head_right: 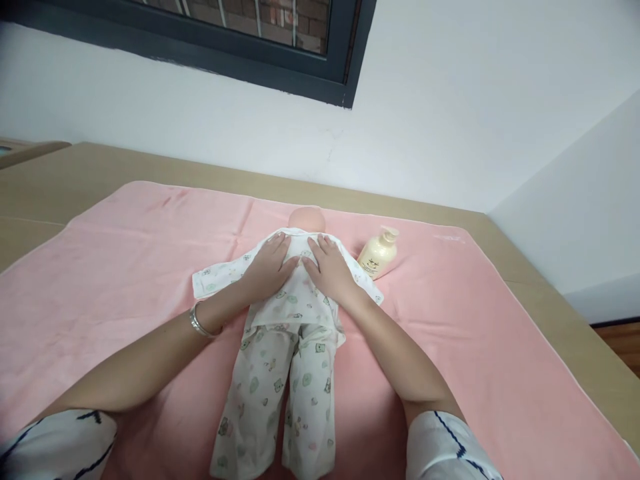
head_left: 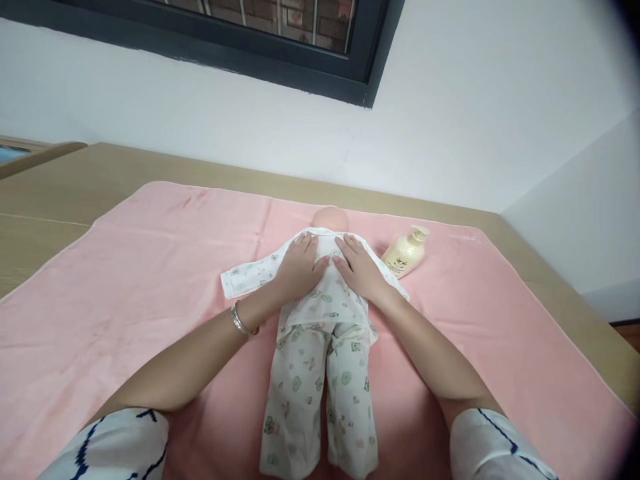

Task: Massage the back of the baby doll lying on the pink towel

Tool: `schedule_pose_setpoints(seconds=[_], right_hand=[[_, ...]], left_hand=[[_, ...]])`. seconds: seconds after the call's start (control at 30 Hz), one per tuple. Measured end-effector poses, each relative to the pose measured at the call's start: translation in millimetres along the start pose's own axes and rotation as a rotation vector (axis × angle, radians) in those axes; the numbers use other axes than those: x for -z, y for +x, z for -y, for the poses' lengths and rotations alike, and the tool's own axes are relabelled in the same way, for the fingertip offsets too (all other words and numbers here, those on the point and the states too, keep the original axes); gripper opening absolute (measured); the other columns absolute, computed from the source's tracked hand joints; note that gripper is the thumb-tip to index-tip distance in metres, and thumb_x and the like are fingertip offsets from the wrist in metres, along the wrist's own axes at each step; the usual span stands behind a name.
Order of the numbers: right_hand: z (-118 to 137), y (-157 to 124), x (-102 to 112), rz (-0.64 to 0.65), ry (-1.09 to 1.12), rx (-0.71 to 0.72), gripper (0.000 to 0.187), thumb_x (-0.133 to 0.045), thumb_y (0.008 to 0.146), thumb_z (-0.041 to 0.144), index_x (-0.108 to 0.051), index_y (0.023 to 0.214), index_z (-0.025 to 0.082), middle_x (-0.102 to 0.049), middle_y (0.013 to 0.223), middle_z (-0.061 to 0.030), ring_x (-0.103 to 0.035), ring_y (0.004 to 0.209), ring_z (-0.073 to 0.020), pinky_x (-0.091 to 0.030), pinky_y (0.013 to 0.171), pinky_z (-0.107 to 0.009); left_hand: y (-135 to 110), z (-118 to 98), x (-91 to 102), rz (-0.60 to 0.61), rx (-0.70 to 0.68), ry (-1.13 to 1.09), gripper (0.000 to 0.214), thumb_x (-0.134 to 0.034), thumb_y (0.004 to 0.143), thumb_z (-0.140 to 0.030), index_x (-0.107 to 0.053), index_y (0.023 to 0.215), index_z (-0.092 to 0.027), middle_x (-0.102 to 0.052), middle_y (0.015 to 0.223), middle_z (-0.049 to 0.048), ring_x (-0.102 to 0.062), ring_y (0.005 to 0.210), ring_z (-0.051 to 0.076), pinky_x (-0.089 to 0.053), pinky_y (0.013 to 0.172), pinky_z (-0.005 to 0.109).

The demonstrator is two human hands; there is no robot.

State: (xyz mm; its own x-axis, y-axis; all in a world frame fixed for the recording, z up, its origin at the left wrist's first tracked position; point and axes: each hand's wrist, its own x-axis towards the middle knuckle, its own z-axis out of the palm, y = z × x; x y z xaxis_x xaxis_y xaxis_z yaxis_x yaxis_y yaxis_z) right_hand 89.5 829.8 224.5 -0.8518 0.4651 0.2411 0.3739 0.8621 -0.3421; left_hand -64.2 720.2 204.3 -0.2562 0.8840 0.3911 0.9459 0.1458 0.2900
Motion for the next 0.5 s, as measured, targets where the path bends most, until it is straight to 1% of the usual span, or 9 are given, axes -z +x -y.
schedule_pose_setpoints(seconds=[0.03,0.1,0.2,0.23,0.27,0.3,0.37,0.43,0.5], right_hand=[[-2.0,2.5,-1.3,-0.009,-0.004,-0.002,0.057,-0.036,0.104,0.039,-0.04,0.151,0.008,-0.03,0.158,-0.019,-0.023,0.149,-0.0319,-0.023,0.122,-0.053],[2.9,-0.3,-4.7,-0.021,-0.041,-0.009,0.057,-0.034,0.104,0.037,-0.038,0.152,0.006,-0.029,0.158,-0.0211,-0.023,0.149,-0.0336,-0.024,0.121,-0.055],[25.7,-18.6,-8.8,-0.005,-0.123,0.011,0.056,-0.035,0.101,0.027,-0.038,0.15,0.001,-0.03,0.156,-0.0244,-0.022,0.148,-0.0369,-0.026,0.12,-0.058],[33.7,-25.4,-9.1,0.013,-0.144,0.043,0.056,-0.038,0.098,0.023,-0.038,0.15,0.001,-0.032,0.155,-0.0243,-0.021,0.149,-0.0373,-0.025,0.12,-0.059],[40.3,-30.9,-8.9,0.033,-0.157,0.078,0.057,-0.04,0.096,0.02,-0.039,0.15,0.001,-0.034,0.155,-0.0237,-0.02,0.149,-0.0369,-0.024,0.121,-0.059],[44.5,-34.4,-8.0,0.049,-0.159,0.11,0.058,-0.041,0.094,0.017,-0.04,0.149,0.001,-0.037,0.153,-0.0226,-0.02,0.149,-0.0359,-0.022,0.122,-0.059],[44.6,-34.3,-5.2,0.055,-0.122,0.13,0.055,-0.04,0.093,0.015,-0.046,0.146,0.002,-0.043,0.15,-0.0201,-0.024,0.149,-0.0329,-0.022,0.124,-0.055],[35.3,-26.4,-3.0,0.022,-0.037,0.09,0.05,-0.037,0.096,0.019,-0.052,0.142,0.005,-0.044,0.15,-0.0173,-0.028,0.148,-0.0307,-0.025,0.124,-0.052],[22.0,-15.9,-3.8,-0.025,0.063,0.028,0.049,-0.037,0.099,0.025,-0.053,0.141,0.006,-0.041,0.153,-0.0155,-0.029,0.148,-0.03,-0.026,0.123,-0.05]], left_hand=[[1.1,1.0,-1.2,0.01,0.002,-0.005,0.06,-0.037,0.099,-0.038,-0.043,0.142,0.003,-0.043,0.15,0.0267,-0.036,0.144,0.036,-0.031,0.119,0.053],[-3.9,-5.2,1.1,0.022,0.022,0.02,0.059,-0.037,0.1,-0.036,-0.042,0.143,0.003,-0.041,0.151,0.027,-0.035,0.144,0.038,-0.032,0.117,0.056],[-23.1,-27.3,14.3,0.036,0.022,0.145,0.05,-0.038,0.098,-0.026,-0.049,0.14,-0.002,-0.045,0.148,0.026,-0.041,0.14,0.04,-0.029,0.113,0.068],[-29.3,-34.4,19.6,0.051,-0.013,0.191,0.047,-0.04,0.096,-0.021,-0.053,0.137,-0.004,-0.048,0.146,0.0254,-0.044,0.138,0.04,-0.026,0.114,0.071],[-33.9,-40.0,24.3,0.066,-0.049,0.226,0.045,-0.041,0.094,-0.019,-0.056,0.134,-0.004,-0.052,0.143,0.0252,-0.047,0.135,0.04,-0.024,0.115,0.07],[-36.4,-43.4,27.8,0.081,-0.083,0.244,0.043,-0.043,0.092,-0.016,-0.059,0.13,-0.003,-0.055,0.139,0.0254,-0.049,0.133,0.04,-0.024,0.116,0.068],[-34.4,-43.7,30.1,0.091,-0.114,0.223,0.039,-0.043,0.091,-0.015,-0.065,0.121,-0.001,-0.059,0.133,0.0252,-0.053,0.131,0.037,-0.031,0.118,0.058],[-25.9,-37.5,25.6,0.054,-0.079,0.146,0.038,-0.041,0.093,-0.017,-0.067,0.116,0.0,-0.061,0.131,0.0242,-0.053,0.13,0.034,-0.037,0.117,0.049],[-16.6,-29.1,16.5,-0.018,-0.009,0.059,0.041,-0.041,0.095,-0.021,-0.065,0.121,0.0,-0.058,0.135,0.023,-0.051,0.133,0.033,-0.039,0.116,0.046]])
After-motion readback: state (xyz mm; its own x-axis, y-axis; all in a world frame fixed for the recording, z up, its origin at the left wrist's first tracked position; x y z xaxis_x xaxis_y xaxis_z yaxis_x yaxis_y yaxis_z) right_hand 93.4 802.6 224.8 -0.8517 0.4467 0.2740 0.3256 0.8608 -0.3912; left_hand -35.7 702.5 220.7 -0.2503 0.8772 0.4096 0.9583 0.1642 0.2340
